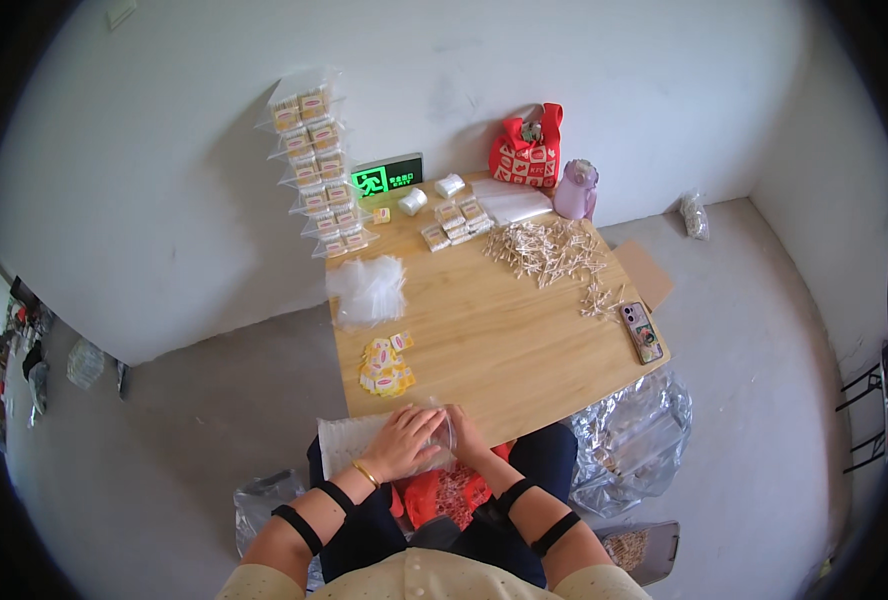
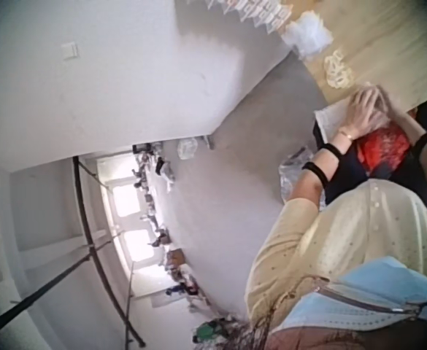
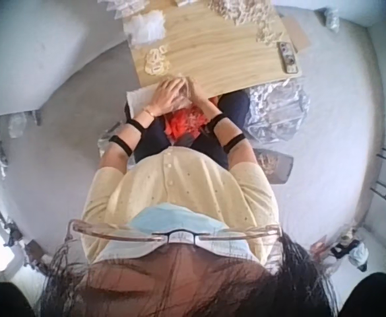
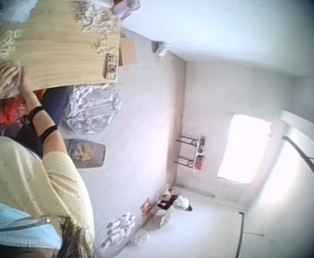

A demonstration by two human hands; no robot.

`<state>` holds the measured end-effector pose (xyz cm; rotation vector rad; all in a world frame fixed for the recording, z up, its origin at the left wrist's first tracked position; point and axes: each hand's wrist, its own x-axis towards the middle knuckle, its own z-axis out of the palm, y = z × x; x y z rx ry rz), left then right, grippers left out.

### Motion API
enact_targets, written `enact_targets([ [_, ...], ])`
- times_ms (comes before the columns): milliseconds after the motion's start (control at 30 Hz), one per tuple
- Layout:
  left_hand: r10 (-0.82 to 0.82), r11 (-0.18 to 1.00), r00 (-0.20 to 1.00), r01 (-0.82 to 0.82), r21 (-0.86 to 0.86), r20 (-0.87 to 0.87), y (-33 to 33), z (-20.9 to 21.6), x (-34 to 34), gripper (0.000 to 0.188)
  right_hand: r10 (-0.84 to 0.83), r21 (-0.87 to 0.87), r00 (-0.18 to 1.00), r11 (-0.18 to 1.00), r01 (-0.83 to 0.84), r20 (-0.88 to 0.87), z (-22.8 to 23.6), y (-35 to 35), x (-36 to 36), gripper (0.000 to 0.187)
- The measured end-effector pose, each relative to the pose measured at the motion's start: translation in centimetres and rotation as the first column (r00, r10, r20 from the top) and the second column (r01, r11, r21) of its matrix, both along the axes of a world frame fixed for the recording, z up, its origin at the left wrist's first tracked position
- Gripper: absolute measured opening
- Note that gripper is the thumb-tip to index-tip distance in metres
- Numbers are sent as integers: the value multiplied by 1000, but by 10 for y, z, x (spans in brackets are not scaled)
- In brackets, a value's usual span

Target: The person packs small individually wrapped items into a larger clear plastic bag. They arrange the items in rows, fold the bag, and place the completed package on a stack of similar packages.

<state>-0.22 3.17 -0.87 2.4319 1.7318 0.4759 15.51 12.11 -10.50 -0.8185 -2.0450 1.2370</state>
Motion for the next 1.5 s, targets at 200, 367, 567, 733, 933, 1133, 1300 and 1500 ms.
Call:
enact_targets([
  [200,-27,1000,997,26,-8,-69,4,10,1,64,-19,-41,995,999,23,94,-3,-1,2,27],
  [367,29,997,985,-40,-63,-170,2,2,1,59,235,-549,972,810,-205,-17,7,49,25,23],
  [567,43,997,998,-46,-69,-44,3,-8,-4,57,-221,-27,948,972,233,227,58,210,-23,17],
  [733,57,994,998,-59,-90,-32,6,-5,-7,60,-296,357,907,916,182,299,91,303,-114,31],
  [933,57,984,998,-59,-166,-17,10,-2,-11,62,-593,703,697,689,179,403,83,344,-197,51],
  [1133,66,983,998,-61,-172,22,11,1,-17,64,-691,665,523,692,280,498,89,397,-215,55],
  [1300,75,985,995,-64,-157,65,13,2,-20,65,-704,633,500,696,339,505,79,408,-227,52],
  [1500,81,981,996,-75,-181,25,12,-3,-18,64,-520,510,650,830,228,555,67,384,-246,48],
])
